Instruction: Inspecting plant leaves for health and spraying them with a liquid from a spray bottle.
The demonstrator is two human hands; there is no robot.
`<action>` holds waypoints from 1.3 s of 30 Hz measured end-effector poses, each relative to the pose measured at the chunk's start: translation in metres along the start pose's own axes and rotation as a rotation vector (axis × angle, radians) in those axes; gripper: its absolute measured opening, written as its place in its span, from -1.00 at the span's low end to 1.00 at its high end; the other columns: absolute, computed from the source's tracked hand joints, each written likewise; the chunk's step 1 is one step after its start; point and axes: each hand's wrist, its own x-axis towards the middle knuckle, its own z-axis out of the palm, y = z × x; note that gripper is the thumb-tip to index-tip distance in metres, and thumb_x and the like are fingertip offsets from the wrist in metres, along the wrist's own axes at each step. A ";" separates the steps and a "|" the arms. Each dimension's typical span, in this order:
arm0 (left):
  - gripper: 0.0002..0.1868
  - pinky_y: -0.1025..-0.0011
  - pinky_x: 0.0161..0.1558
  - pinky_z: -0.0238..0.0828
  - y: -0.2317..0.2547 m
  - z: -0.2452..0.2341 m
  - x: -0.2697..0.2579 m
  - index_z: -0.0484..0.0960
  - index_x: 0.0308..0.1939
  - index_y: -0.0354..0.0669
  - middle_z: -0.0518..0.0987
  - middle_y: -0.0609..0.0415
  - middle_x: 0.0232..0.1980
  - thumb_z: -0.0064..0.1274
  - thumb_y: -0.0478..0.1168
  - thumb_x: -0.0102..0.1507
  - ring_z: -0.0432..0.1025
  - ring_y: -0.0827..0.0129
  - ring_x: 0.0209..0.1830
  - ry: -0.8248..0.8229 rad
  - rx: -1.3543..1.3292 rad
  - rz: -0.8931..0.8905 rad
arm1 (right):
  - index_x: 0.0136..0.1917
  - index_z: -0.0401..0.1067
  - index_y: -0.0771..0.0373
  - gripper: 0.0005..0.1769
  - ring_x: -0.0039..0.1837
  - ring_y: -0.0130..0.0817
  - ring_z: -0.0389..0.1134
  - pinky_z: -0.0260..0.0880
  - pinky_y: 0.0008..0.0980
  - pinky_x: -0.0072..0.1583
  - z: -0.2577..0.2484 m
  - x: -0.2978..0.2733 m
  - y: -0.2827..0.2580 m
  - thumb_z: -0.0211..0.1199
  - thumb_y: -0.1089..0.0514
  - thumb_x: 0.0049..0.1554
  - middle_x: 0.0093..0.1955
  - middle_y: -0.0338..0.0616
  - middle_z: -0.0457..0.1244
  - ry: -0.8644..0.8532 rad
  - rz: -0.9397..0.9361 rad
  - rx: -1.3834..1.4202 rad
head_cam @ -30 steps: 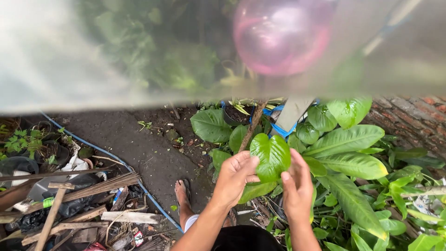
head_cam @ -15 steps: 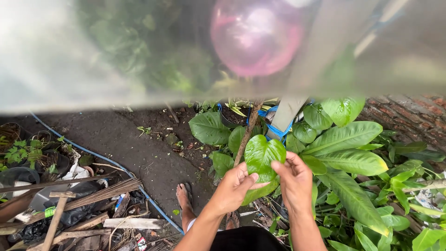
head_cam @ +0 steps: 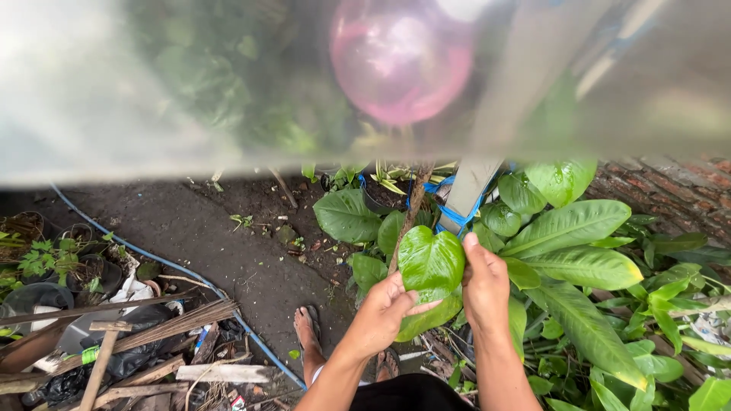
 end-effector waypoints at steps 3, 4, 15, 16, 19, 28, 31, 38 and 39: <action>-0.50 -0.04 0.38 0.45 -0.007 -0.008 0.001 0.38 0.34 -0.31 0.52 -0.14 0.28 -0.43 -0.46 0.34 0.45 0.14 0.32 0.058 0.021 0.020 | -0.04 0.54 0.23 -0.93 -0.10 -0.47 0.27 0.34 -0.39 0.06 -0.005 -0.002 -0.005 0.33 0.23 0.17 -0.16 -0.31 0.32 -0.167 -0.146 -0.226; -0.50 -0.04 0.38 0.45 -0.007 -0.009 0.004 0.38 0.34 -0.31 0.52 -0.14 0.28 -0.43 -0.46 0.34 0.45 0.14 0.32 0.054 0.022 0.020 | -0.04 0.54 0.23 -0.93 -0.10 -0.47 0.27 0.34 -0.39 0.06 -0.006 -0.002 -0.005 0.33 0.23 0.17 -0.16 -0.31 0.32 -0.164 -0.148 -0.225; -0.90 0.27 0.07 0.73 -0.033 -0.021 0.009 0.61 -0.20 -0.18 0.66 0.10 -0.32 0.09 -0.45 0.30 0.60 0.45 -0.26 0.296 0.105 0.044 | -0.39 0.31 0.08 -0.66 -0.33 -0.54 -0.07 0.07 -0.44 -0.17 -0.026 -0.015 -0.001 0.30 0.20 0.19 -0.42 -0.44 -0.05 -0.209 -0.192 -0.087; -0.90 0.27 0.07 0.73 -0.027 -0.017 0.010 0.61 -0.20 -0.18 0.66 0.10 -0.32 0.09 -0.45 0.30 0.60 0.45 -0.26 0.293 0.107 0.047 | -0.39 0.31 0.08 -0.66 -0.33 -0.54 -0.07 0.07 -0.44 -0.17 -0.026 -0.013 0.000 0.30 0.20 0.19 -0.42 -0.44 -0.05 -0.209 -0.196 -0.085; -0.81 0.32 -0.02 0.72 -0.015 -0.010 0.011 0.66 -0.12 -0.32 0.69 -0.04 -0.24 -0.02 -0.51 0.26 0.60 0.36 -0.23 0.321 0.109 -0.024 | -0.47 0.24 0.08 -0.55 -0.40 -0.59 0.09 0.20 -0.49 -0.23 -0.026 -0.013 0.002 0.31 0.12 0.19 -0.51 -0.38 0.04 -0.030 -0.243 -0.191; -0.75 0.31 -0.09 0.72 -0.007 -0.005 0.016 0.73 -0.12 -0.22 0.77 -0.04 -0.24 0.20 -0.12 0.24 0.70 0.25 -0.26 0.324 0.234 0.039 | 0.08 0.59 0.25 -0.75 -0.04 -0.30 0.41 0.47 -0.20 0.17 -0.027 -0.021 0.004 0.34 0.28 0.10 -0.08 -0.13 0.39 -0.400 -0.152 -0.122; -0.85 0.41 -0.19 0.64 -0.012 -0.008 0.016 0.79 -0.24 -0.22 0.76 0.01 -0.35 0.30 -0.21 0.19 0.62 0.38 -0.35 0.336 0.239 -0.002 | -0.07 0.61 0.28 -0.89 -0.15 -0.33 0.33 0.36 -0.29 -0.04 -0.023 -0.022 0.009 0.34 0.26 0.11 -0.18 -0.13 0.39 -0.248 -0.179 -0.129; -0.81 0.37 -0.06 0.64 -0.004 -0.002 0.018 0.76 -0.13 -0.25 0.75 0.00 -0.24 0.14 -0.23 0.29 0.61 0.35 -0.23 0.267 0.255 -0.082 | 0.03 0.54 0.28 -0.77 -0.16 -0.35 0.23 0.28 -0.31 -0.06 -0.018 -0.026 0.020 0.36 0.16 0.11 -0.18 -0.19 0.30 -0.243 -0.026 0.000; -0.83 0.39 -0.04 0.65 -0.004 -0.002 0.018 0.76 -0.13 -0.22 0.75 0.03 -0.22 0.13 -0.23 0.30 0.62 0.38 -0.21 0.273 0.322 -0.121 | -0.22 0.60 0.26 -0.95 -0.20 -0.33 0.21 0.27 -0.26 -0.04 -0.019 -0.026 0.026 0.41 0.27 0.09 -0.33 -0.21 0.29 -0.143 -0.030 0.052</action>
